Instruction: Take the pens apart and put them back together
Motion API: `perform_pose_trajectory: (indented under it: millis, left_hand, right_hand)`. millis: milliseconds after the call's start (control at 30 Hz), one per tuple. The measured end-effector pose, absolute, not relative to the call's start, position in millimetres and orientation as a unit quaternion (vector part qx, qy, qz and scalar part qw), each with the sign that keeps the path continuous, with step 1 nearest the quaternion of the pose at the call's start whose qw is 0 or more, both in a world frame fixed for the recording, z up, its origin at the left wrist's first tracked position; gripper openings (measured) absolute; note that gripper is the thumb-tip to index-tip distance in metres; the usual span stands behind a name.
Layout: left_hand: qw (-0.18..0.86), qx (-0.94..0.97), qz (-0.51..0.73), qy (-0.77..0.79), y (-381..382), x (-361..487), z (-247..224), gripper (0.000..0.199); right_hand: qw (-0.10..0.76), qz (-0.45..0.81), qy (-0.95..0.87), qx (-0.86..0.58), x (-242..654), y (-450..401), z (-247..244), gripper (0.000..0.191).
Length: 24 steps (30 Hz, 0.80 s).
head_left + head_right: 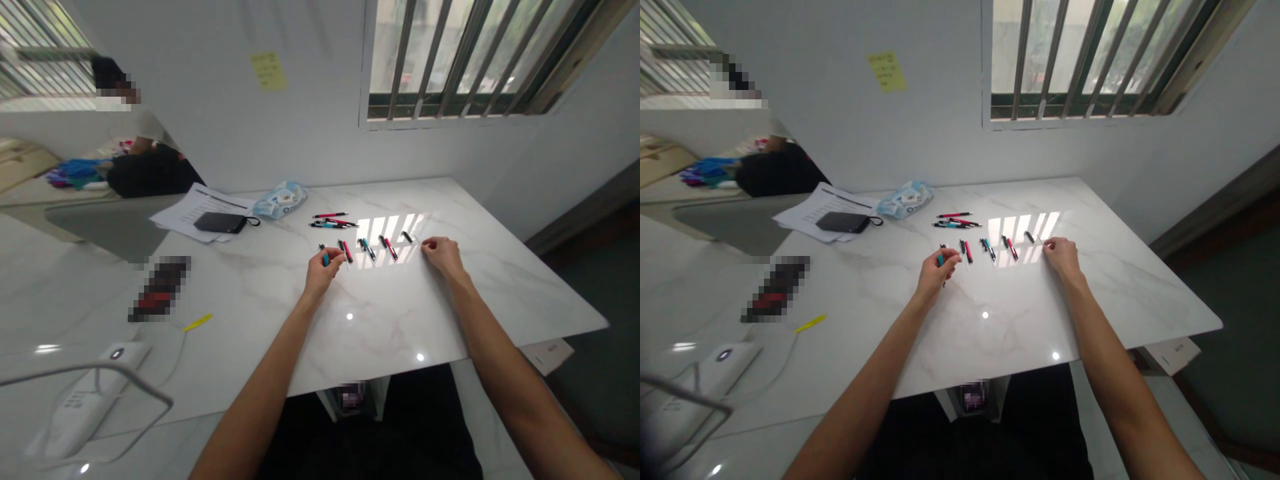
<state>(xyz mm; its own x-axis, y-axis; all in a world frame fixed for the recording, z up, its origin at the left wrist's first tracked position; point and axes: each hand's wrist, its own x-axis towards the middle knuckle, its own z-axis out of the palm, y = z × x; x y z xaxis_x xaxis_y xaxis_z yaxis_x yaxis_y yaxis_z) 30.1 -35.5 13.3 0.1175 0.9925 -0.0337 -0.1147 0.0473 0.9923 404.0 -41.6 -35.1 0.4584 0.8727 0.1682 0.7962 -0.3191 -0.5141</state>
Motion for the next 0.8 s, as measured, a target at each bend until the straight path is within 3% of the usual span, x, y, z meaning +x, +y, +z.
perform_pose_trajectory:
  millis: [600, 800]
  left_hand:
    - [0.578, 0.517, 0.458, 0.435, -42, 36, 15, 0.038]
    - [0.583, 0.537, 0.444, 0.418, -42, 36, 11, 0.036]
  right_hand:
    - [0.286, 0.070, -0.566, -0.770, 386, -34, -36, 0.030]
    - [0.411, 0.082, -0.665, -0.618, 355, -41, -13, 0.032]
